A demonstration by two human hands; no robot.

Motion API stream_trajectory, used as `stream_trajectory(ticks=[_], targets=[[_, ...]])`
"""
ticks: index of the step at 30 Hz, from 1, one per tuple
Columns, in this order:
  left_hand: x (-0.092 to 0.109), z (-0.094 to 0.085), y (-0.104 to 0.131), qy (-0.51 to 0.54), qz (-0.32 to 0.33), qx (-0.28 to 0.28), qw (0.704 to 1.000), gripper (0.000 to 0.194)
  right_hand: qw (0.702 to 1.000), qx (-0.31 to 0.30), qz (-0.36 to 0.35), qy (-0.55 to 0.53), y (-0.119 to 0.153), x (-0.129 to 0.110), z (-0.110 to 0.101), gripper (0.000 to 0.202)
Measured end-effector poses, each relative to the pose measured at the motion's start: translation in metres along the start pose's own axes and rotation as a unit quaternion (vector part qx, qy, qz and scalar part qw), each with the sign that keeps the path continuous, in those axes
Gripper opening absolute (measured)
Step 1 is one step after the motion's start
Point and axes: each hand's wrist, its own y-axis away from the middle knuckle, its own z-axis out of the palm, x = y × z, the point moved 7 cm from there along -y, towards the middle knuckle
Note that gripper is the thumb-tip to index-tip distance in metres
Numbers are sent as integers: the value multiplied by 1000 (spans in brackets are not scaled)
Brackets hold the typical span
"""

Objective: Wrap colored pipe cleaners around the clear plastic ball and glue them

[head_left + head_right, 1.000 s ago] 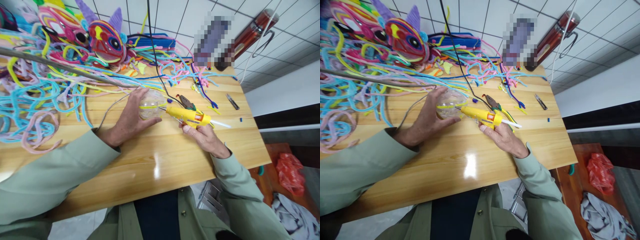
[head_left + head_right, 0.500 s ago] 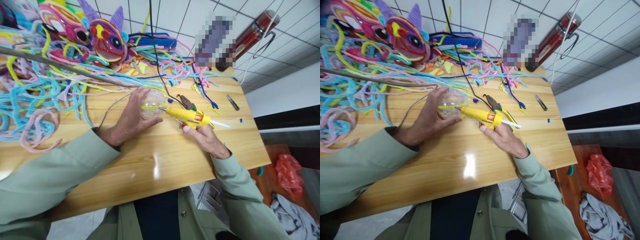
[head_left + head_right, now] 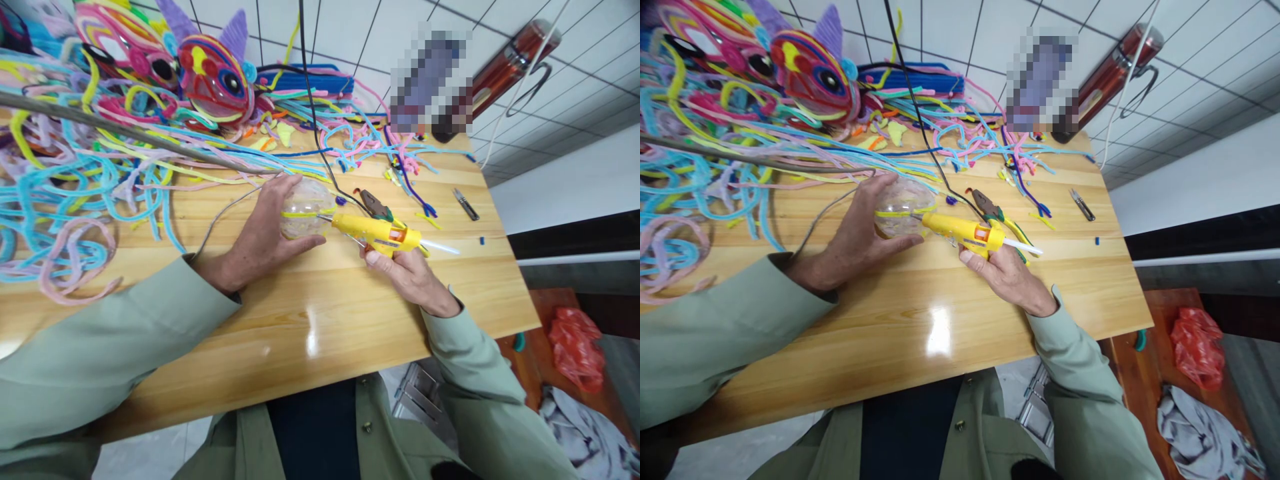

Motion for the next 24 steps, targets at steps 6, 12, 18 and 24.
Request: stream_trajectory(ticks=[6, 12, 18, 24], targets=[[1, 0, 0, 1, 8, -1, 1000, 110, 1000, -3, -1, 5, -1, -2, -1, 44], [-2, 0, 0, -1, -17, -5, 1000, 113, 1000, -1, -7, 19, 0, -1, -1, 45], [0, 0, 0, -5, 27, 7, 1000, 110, 999, -9, -12, 32, 1, -2, 0, 49], [0, 0, 1, -13, 36, 14, 999, 112, 999, -10, -15, 35, 1, 0, 0, 49]])
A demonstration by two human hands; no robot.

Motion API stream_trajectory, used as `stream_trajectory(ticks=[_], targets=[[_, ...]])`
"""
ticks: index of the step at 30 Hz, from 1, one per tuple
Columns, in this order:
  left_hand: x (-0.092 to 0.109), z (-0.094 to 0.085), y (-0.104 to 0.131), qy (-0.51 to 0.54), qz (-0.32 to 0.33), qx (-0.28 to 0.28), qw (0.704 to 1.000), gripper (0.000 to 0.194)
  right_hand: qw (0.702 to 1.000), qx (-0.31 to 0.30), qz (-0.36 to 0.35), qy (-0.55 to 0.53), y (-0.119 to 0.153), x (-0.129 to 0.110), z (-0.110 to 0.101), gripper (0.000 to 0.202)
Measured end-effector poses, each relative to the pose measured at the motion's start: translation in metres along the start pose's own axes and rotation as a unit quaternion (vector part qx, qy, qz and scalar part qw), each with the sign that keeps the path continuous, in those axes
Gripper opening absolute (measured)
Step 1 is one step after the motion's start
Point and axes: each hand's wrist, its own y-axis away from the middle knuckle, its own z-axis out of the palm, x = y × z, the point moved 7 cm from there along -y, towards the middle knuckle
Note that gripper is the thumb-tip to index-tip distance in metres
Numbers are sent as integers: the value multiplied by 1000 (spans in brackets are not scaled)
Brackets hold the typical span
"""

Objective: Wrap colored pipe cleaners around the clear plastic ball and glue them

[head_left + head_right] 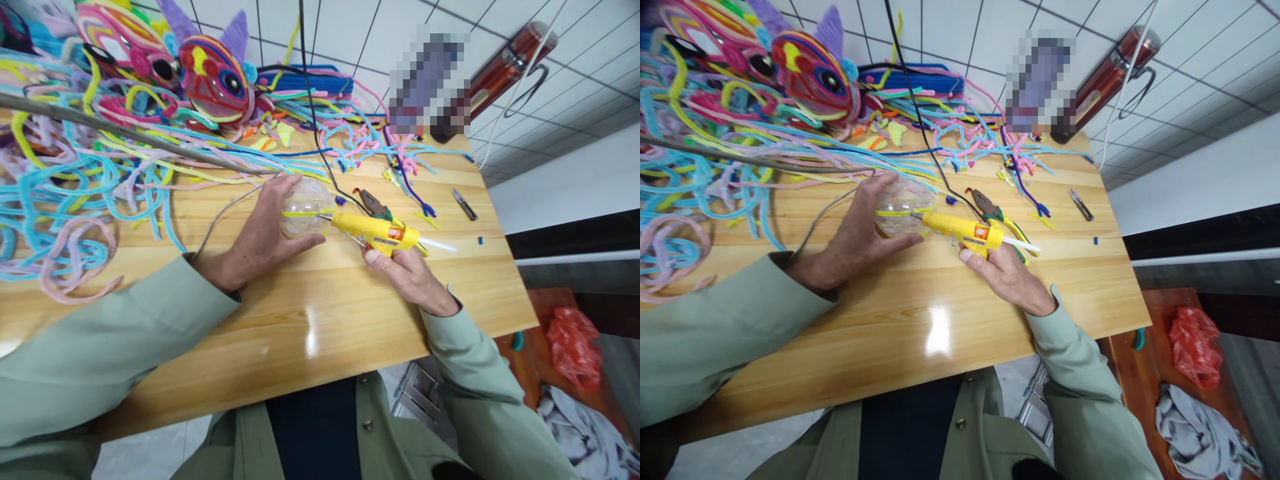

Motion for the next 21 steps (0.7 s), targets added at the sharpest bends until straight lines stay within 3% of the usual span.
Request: stream_trajectory(ticks=[21], targets=[[-1, 0, 0, 9, -17, -1, 1000, 114, 1000, 2, 5, 1, 1, 1, 1, 49]])
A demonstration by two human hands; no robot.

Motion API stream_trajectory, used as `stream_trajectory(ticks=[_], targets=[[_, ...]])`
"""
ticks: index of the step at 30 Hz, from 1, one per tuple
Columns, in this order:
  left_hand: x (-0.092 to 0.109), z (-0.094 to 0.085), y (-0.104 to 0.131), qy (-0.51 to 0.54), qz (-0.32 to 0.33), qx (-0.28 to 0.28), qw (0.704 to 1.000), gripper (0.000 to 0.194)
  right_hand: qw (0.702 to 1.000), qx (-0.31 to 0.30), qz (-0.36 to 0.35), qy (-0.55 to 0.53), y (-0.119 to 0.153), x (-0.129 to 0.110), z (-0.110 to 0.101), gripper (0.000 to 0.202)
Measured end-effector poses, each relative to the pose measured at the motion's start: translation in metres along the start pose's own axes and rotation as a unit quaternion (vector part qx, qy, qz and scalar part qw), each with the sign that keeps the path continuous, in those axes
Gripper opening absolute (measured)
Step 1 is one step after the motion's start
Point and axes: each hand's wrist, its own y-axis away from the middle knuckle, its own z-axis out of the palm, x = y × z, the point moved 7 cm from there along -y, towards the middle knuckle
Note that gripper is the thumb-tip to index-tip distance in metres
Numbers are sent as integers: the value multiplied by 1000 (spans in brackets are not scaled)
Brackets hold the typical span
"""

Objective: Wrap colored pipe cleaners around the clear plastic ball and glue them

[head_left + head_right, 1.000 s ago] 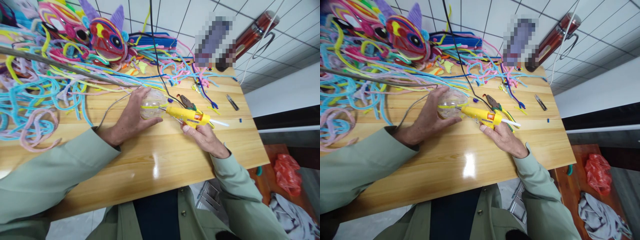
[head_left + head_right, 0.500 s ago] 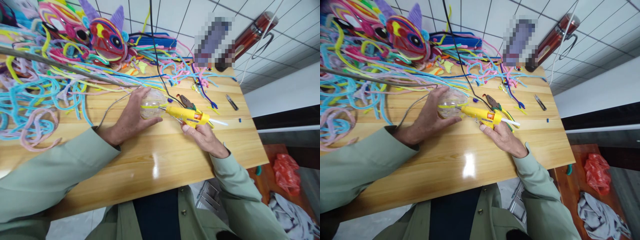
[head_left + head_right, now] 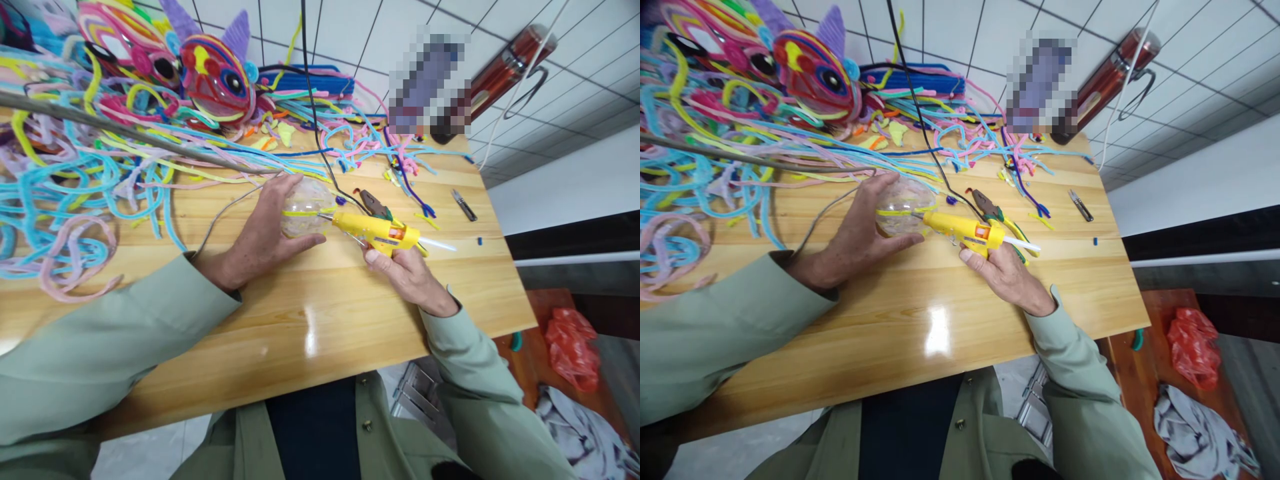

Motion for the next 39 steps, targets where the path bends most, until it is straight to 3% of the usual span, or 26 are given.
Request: stream_trajectory(ticks=[20, 39], targets=[[5, -3, -2, 1, 13, -5, 1000, 108, 1000, 2, 15, 1, 2, 3, 0, 50], [1, -2, -2, 10, -15, -3, 1000, 112, 1000, 0, 20, -19, 2, 2, 0, 47]])
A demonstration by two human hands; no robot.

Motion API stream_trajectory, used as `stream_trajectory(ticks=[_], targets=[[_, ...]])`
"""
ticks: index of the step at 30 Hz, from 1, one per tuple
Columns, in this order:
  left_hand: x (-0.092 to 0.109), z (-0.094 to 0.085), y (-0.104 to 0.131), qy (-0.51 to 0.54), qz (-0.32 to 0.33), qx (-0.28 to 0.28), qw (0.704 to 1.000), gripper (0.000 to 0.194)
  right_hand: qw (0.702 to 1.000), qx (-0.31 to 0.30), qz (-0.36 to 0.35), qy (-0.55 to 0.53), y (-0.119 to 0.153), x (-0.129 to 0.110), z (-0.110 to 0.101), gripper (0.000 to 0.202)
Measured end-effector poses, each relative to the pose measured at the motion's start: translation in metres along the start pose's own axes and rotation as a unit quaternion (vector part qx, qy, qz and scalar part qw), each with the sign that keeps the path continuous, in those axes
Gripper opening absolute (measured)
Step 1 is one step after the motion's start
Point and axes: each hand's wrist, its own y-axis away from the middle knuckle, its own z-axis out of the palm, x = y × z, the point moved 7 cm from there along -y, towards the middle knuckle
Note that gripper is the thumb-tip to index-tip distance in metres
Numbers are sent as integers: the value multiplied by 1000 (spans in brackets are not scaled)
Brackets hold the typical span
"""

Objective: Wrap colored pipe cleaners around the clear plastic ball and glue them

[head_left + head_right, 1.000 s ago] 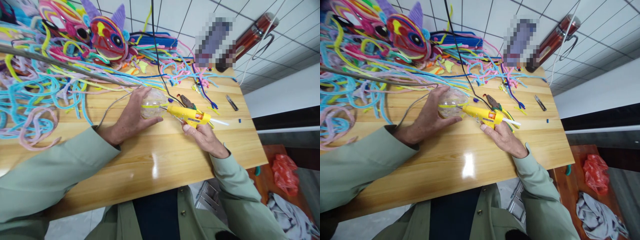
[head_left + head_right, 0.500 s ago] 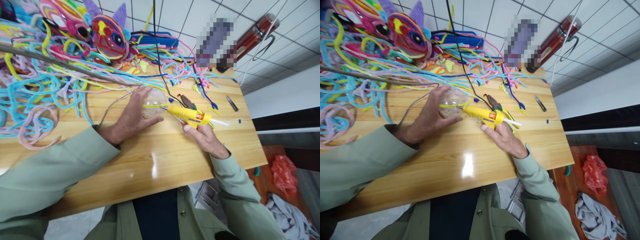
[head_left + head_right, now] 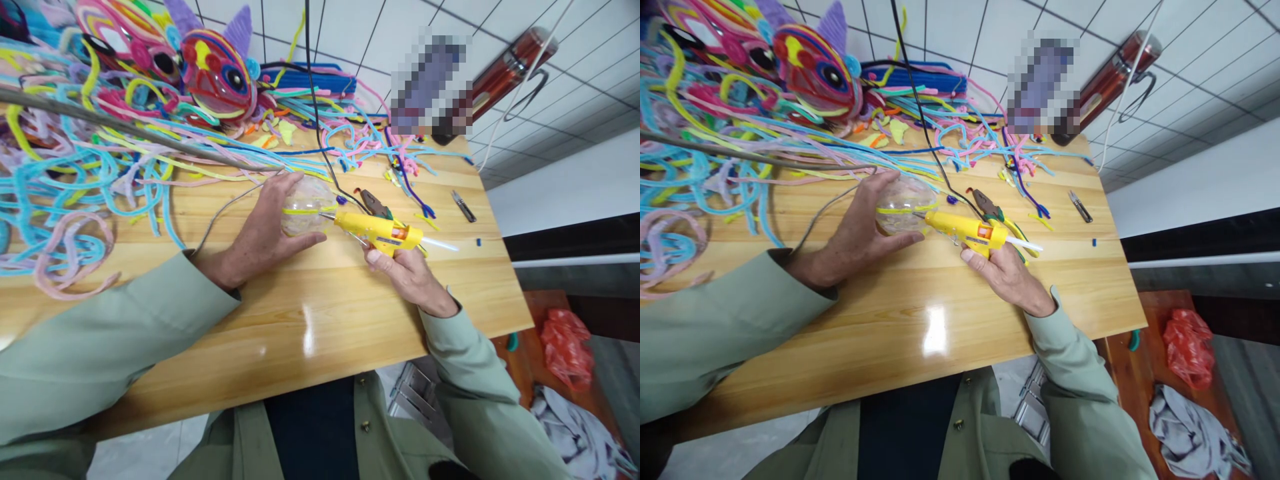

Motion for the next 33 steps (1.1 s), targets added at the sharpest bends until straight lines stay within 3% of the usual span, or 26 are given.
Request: stream_trajectory(ticks=[27, 33], targets=[[-3, 2, 0, 4, -15, 1, 1000, 113, 1000, 9, 12, -12, -1, 0, -2, 50], [-3, 1, 0, 13, 2, 9, 1000, 112, 989, 23, 40, -144, -7, -3, 1, 56]])
